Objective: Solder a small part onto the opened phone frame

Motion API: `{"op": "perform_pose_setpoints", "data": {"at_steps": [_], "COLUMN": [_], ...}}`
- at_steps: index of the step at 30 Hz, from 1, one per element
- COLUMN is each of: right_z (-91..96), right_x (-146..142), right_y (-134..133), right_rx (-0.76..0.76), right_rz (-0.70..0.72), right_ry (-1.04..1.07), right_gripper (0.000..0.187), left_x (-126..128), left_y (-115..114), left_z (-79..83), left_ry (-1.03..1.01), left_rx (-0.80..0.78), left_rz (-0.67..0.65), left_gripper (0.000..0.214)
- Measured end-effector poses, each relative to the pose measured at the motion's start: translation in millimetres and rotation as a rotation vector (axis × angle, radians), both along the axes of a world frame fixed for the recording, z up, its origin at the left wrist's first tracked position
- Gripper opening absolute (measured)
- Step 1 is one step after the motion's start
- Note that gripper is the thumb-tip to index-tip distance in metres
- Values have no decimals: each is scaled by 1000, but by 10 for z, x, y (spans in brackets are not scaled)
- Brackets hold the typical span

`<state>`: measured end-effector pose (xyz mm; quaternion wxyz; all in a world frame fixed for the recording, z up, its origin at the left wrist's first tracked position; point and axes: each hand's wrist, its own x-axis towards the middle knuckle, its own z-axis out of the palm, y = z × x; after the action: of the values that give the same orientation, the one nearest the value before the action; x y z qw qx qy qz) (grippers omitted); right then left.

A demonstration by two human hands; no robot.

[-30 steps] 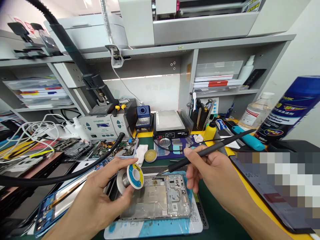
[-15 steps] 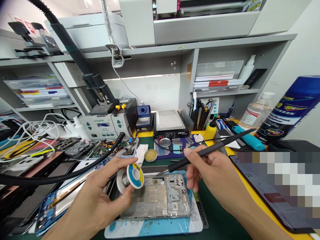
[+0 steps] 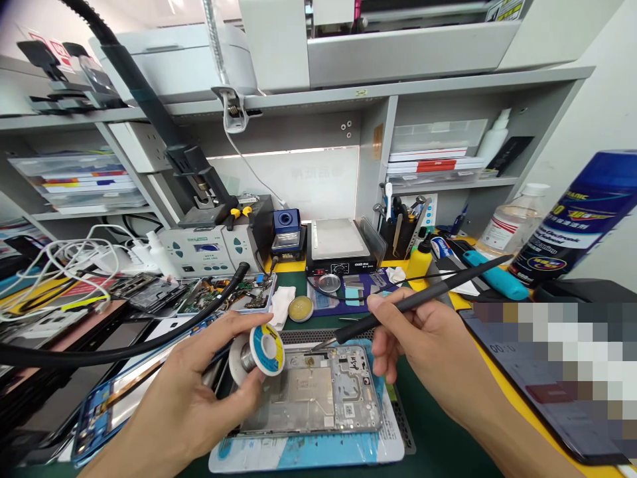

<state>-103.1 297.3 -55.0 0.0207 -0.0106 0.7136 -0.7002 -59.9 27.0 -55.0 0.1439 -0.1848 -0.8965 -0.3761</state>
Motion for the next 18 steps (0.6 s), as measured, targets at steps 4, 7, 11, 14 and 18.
{"op": "perform_pose_setpoints", "data": {"at_steps": [4, 7, 11, 14, 18], "right_z": [7, 20, 49, 66, 56], "right_x": [13, 21, 45, 60, 54], "right_y": [10, 5, -30, -58, -47], "right_rx": [31, 48, 47, 41, 35], "right_rz": [13, 29, 18, -14, 1], "right_ry": [3, 21, 48, 65, 67], "right_gripper": [41, 39, 39, 42, 42], "left_x": [2, 6, 11, 9, -3], "left_y": [-12, -11, -17, -21, -8], "left_z": [23, 25, 2, -11, -5], "left_ry": [3, -5, -2, 18, 34], "left_rx": [3, -3, -24, -46, -65], "left_rz": [6, 4, 7, 14, 6], "left_gripper": [44, 44, 45, 47, 47]}}
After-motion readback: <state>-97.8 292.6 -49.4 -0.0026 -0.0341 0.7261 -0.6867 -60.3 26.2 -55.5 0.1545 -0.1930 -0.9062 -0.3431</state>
